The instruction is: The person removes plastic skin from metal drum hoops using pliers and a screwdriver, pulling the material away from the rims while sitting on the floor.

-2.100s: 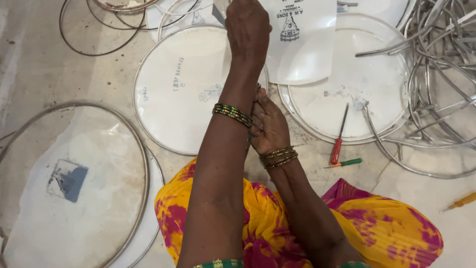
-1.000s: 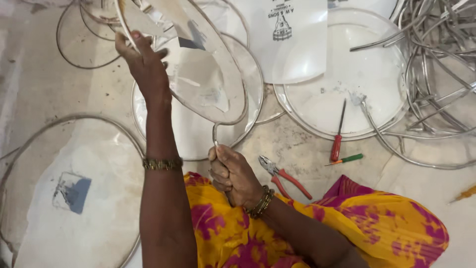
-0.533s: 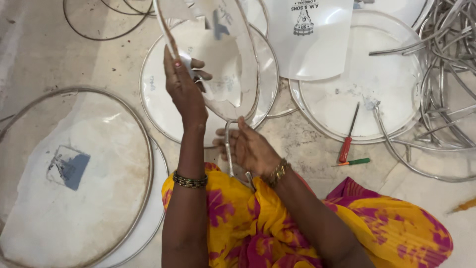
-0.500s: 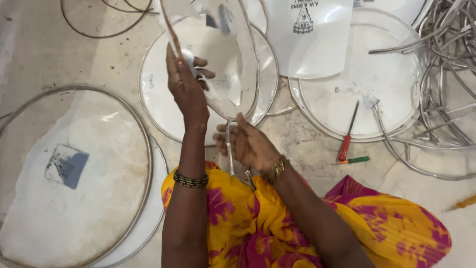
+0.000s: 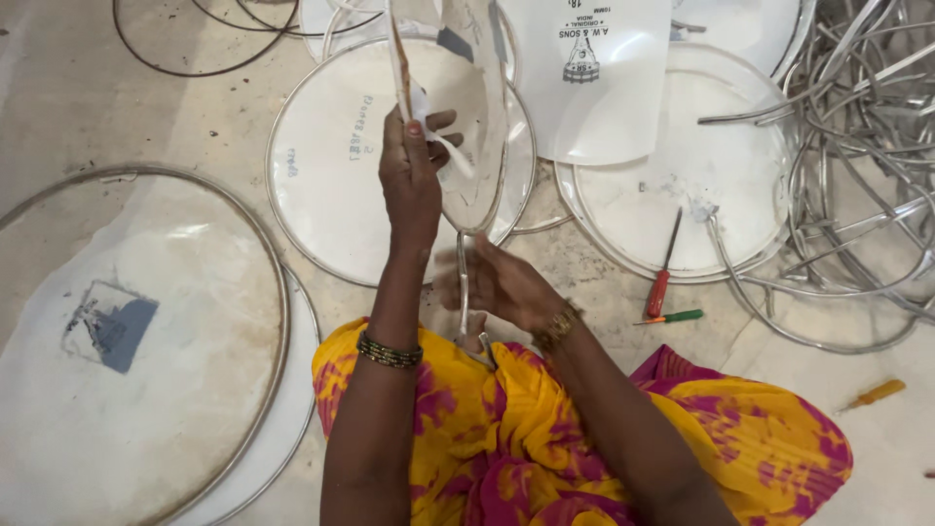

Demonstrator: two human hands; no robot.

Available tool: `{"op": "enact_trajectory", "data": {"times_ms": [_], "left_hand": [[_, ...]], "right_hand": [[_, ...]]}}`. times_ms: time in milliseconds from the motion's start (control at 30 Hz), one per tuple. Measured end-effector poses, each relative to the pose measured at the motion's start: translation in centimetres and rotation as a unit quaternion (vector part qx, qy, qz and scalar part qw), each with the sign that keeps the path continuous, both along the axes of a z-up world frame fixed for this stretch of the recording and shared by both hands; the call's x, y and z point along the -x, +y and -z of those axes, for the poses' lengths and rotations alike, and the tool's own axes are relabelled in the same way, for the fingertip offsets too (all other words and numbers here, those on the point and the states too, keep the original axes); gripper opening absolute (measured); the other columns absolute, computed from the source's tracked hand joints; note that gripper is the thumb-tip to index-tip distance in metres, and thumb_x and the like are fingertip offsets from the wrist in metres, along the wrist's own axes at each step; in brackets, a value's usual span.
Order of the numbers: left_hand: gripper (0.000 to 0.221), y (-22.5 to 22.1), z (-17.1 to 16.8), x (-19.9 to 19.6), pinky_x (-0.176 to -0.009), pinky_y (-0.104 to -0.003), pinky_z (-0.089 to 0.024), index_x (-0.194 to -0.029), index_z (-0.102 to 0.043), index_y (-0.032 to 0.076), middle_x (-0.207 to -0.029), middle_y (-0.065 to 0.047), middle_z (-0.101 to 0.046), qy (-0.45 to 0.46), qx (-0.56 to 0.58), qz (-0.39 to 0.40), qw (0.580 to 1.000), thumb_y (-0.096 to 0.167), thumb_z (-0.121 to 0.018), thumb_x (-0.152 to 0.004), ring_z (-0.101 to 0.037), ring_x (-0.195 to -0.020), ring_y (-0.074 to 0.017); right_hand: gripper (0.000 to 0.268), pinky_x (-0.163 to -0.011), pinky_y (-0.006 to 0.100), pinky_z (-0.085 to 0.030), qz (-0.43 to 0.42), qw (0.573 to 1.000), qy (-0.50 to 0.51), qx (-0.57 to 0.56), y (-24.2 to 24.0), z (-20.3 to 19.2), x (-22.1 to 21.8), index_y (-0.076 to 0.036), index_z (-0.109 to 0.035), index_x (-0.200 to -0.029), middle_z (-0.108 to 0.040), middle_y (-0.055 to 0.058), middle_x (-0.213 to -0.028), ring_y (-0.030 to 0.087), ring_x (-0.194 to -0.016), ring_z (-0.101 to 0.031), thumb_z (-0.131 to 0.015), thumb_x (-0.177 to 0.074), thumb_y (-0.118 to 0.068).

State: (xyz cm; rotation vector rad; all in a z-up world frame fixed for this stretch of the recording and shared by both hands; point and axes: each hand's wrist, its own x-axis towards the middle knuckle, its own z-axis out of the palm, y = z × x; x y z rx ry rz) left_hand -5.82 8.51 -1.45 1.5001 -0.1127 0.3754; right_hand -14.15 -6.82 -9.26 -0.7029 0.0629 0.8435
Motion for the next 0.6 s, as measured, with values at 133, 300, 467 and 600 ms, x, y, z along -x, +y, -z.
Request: {"op": "enact_trajectory", "data": {"times_ms": [133,300,467,600], "left_hand": [[0.041,0.6,-0.2,-0.7,-0.077,-0.029,-0.058,-0.138,-0.050,0.003,-0.117,-0.011,-0.075,0.017,0.011,-0.019,1.000,0.033,-0.035,-0.115,-0.070,-0.091,-0.0153],[0.038,0.7,0.1,-1.2,-0.079,-0.030,-0.062,-0.135,-0.048,0.003,-0.122,-0.011,-0.073,0.045,0.043,-0.030,0.998,0.033,-0.037,-0.114,-0.073,-0.095,-0.0167],[0.040,1.9,-0.5,-1.8,-0.080,-0.035,-0.064,-0.142,-0.047,0.005,-0.132,-0.012,-0.069,0.022,0.110,-0.043,0.993,0.029,-0.038,-0.112,-0.074,-0.100,-0.0196],[0.039,3.0,-1.9,-2.4,-0.081,-0.036,-0.067,-0.145,-0.046,0.005,-0.135,-0.011,-0.069,-0.013,0.139,-0.051,0.989,0.028,-0.038,-0.114,-0.076,-0.105,-0.0212]], "right_hand": [[0.076,-0.101,0.035,-0.055,-0.189,0.931,-0.300,0.091,-3.8,-2.5,3.0,-0.004,-0.059,-0.137,-0.072,0.007,-0.123,0.018,-0.109,-0.070,-0.051,-0.094,-0.066],[0.038,-0.087,0.035,-0.055,-0.216,0.849,-0.352,0.330,-6.5,-2.6,4.5,-0.003,-0.067,-0.115,-0.070,0.007,-0.101,0.018,-0.095,-0.065,-0.065,-0.101,-0.039],[0.020,-0.090,0.033,-0.057,-0.096,0.884,-0.349,0.296,-7.0,-5.6,4.1,-0.004,-0.061,-0.111,-0.066,0.002,-0.099,0.014,-0.099,-0.067,-0.064,-0.100,-0.020],[0.029,-0.083,0.031,-0.060,-0.039,0.746,-0.516,0.419,-6.5,-9.1,4.5,-0.007,-0.063,-0.126,-0.072,0.002,-0.105,0.013,-0.098,-0.074,-0.060,-0.098,-0.012]]}}
